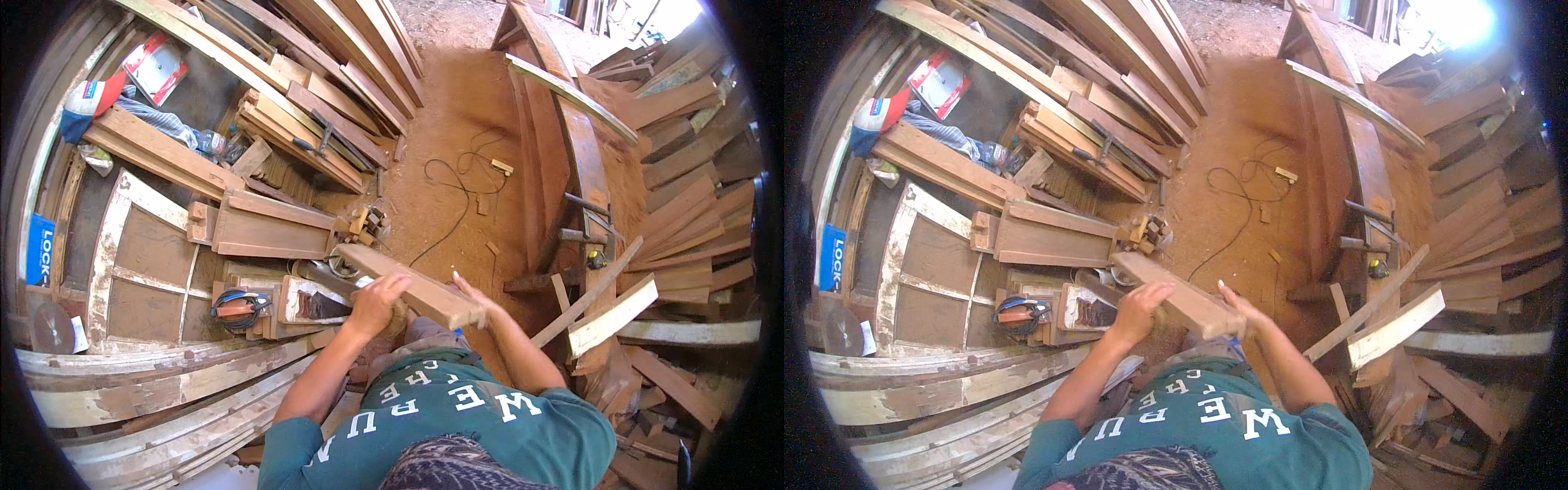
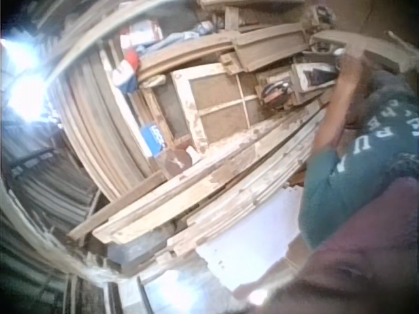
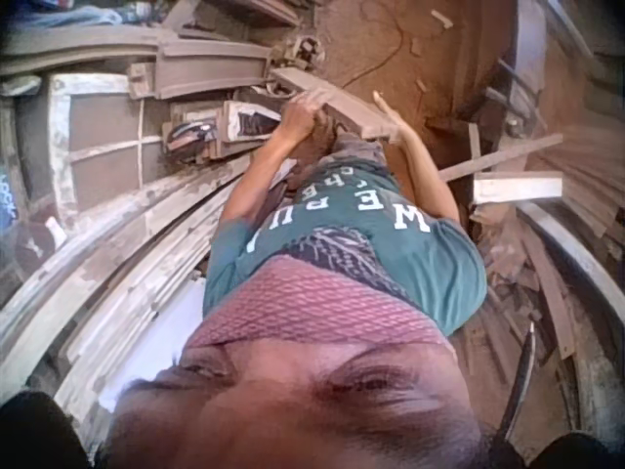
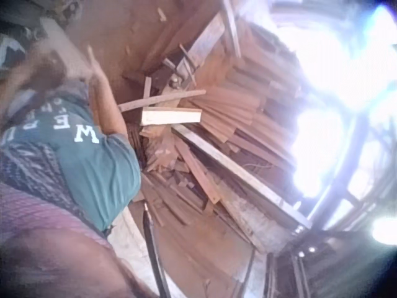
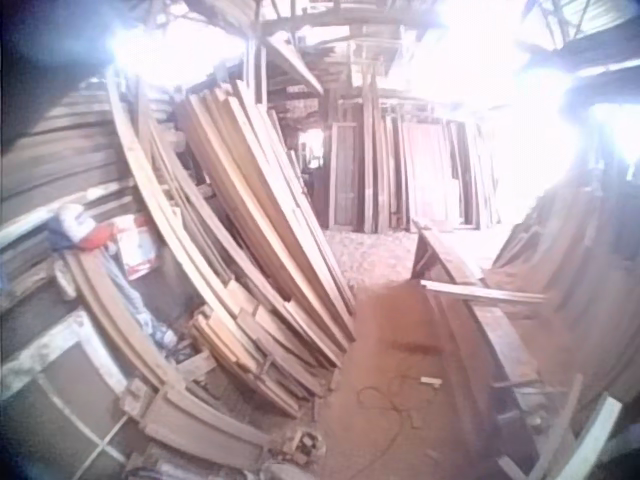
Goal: The person gathers thin wooden strips and a hand saw in a cluttered workshop. They place the strips on a large wooden frame with glass, then use the hand saw to cut a piece of wood on the frame. Finally, they use a pencil to mark the wooden strips.
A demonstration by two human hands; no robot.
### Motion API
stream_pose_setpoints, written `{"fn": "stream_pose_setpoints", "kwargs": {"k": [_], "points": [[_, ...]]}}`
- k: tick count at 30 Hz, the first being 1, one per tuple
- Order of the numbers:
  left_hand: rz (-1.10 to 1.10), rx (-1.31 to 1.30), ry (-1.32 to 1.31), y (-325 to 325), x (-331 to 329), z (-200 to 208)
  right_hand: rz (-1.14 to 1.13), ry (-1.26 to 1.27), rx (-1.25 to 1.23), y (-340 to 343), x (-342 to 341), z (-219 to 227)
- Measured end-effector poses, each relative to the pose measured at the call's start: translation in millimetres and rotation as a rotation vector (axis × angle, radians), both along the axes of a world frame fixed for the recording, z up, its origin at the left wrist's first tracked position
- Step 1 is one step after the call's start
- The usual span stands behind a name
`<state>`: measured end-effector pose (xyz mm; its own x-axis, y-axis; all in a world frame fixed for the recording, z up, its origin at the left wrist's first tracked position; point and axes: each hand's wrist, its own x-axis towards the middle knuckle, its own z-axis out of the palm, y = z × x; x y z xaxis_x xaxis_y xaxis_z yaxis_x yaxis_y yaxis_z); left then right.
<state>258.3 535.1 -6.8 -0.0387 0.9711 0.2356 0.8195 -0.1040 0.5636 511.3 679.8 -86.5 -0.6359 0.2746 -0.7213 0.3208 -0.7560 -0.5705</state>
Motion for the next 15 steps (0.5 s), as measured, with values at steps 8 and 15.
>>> {"fn": "stream_pose_setpoints", "kwargs": {"k": [8,15], "points": [[-0.403,0.024,0.081,98,-2,-23,-0.319,0.115,-0.548,32,-13,38],[-0.114,-0.185,0.243,191,-41,-30,-0.502,0.046,-0.236,87,12,36]]}}
